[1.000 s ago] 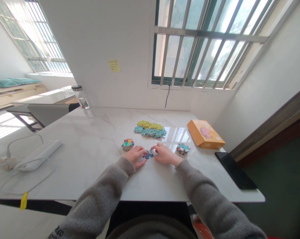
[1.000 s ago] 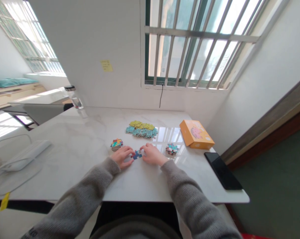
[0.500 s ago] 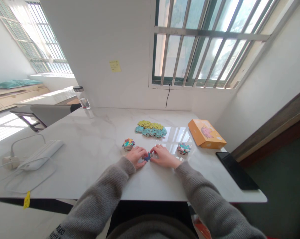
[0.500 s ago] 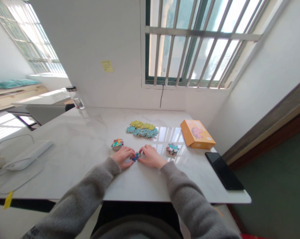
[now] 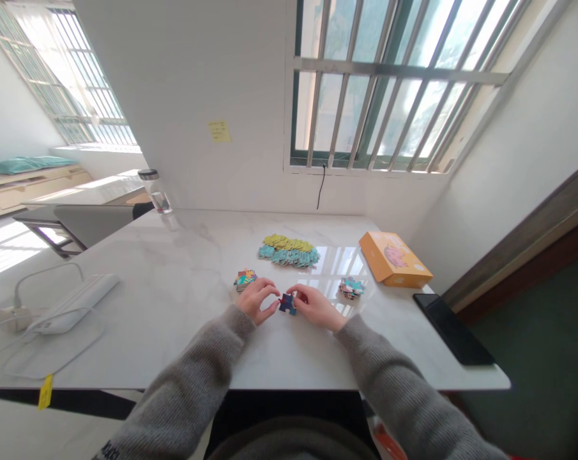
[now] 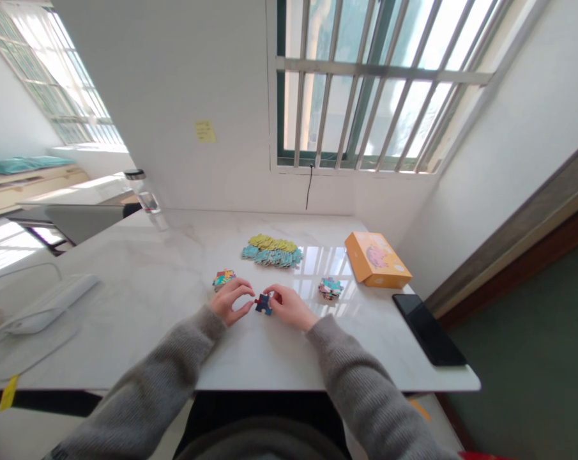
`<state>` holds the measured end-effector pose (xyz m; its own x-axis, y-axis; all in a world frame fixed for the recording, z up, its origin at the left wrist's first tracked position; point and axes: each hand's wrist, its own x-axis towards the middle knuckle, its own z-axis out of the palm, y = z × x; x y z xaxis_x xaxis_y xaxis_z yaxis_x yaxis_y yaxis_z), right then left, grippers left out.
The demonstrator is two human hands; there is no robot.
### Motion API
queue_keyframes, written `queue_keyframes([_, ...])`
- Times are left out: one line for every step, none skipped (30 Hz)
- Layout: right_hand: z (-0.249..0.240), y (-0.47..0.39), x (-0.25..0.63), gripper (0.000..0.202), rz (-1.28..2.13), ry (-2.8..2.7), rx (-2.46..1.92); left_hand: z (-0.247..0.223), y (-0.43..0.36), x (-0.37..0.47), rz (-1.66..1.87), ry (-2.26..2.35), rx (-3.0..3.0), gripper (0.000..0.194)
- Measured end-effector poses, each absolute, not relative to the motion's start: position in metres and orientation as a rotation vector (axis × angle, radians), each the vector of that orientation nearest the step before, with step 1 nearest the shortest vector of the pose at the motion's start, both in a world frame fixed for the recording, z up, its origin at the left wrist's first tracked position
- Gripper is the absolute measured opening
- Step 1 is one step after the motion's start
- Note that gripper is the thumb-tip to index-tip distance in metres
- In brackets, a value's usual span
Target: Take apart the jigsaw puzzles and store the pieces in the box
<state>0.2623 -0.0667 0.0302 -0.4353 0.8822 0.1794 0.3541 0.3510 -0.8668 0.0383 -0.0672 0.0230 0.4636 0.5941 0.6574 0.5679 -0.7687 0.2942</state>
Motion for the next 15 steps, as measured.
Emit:
queue_keyframes([0.03,-0.067,0.261,0.014,1.059,-1.889,-1.072,0.023,-0.067,0.039,1.182,1.051,2.666,0.013])
queue_keyframes([0.029,-0.068,0.259,0.014,1.108,-1.809,-1.061,0.023,-0.067,0.039,1.145,1.047,2.676,0.018])
queue_keyframes([0.028,-0.068,0.257,0.017,1.165,-1.73,-1.046,0.022,-0.067,0.04,1.112,1.045,2.684,0.023])
queue_keyframes([0.028,-0.069,0.255,0.02,1.214,-1.657,-1.03,0.022,-0.067,0.04,1.095,1.045,2.69,0.027])
queue_keyframes([0.028,-0.07,0.254,0.024,1.254,-1.604,-1.018,0.022,-0.067,0.04,1.093,1.044,2.696,0.029])
queue_keyframes([0.028,-0.07,0.253,0.026,1.281,-1.574,-1.012,0.022,-0.067,0.04,1.1,1.041,2.702,0.029])
queue_keyframes([0.028,-0.071,0.252,0.027,1.295,-1.564,-1.014,0.022,-0.067,0.04,1.11,1.033,2.71,0.027])
queue_keyframes([0.029,-0.072,0.253,0.027,1.29,-1.573,-1.022,0.023,-0.067,0.04,1.123,1.024,2.716,0.026])
queue_keyframes([0.03,-0.073,0.254,0.026,1.256,-1.603,-1.036,0.023,-0.067,0.04,1.138,1.018,2.714,0.025])
queue_keyframes([0.031,-0.074,0.256,0.024,1.185,-1.657,-1.049,0.024,-0.068,0.041,1.152,1.012,2.706,0.024])
queue_keyframes([0.032,-0.076,0.258,0.024,1.085,-1.733,-1.053,0.025,-0.068,0.041,1.159,1.009,2.69,0.025])
queue_keyframes([0.034,-0.077,0.261,0.025,0.964,-1.824,-1.042,0.025,-0.069,0.041,1.167,1.009,2.667,0.025])
queue_keyframes([0.036,-0.077,0.264,0.028,0.837,-1.918,-1.016,0.025,-0.069,0.041,1.171,1.006,2.641,0.026])
queue_keyframes([0.038,-0.078,0.267,0.032,0.726,-2.007,-0.977,0.025,-0.069,0.041,1.176,0.998,2.616,0.026])
queue_keyframes([0.04,-0.079,0.269,0.035,0.645,-2.085,-0.929,0.025,-0.069,0.042,1.176,0.984,2.594,0.025])
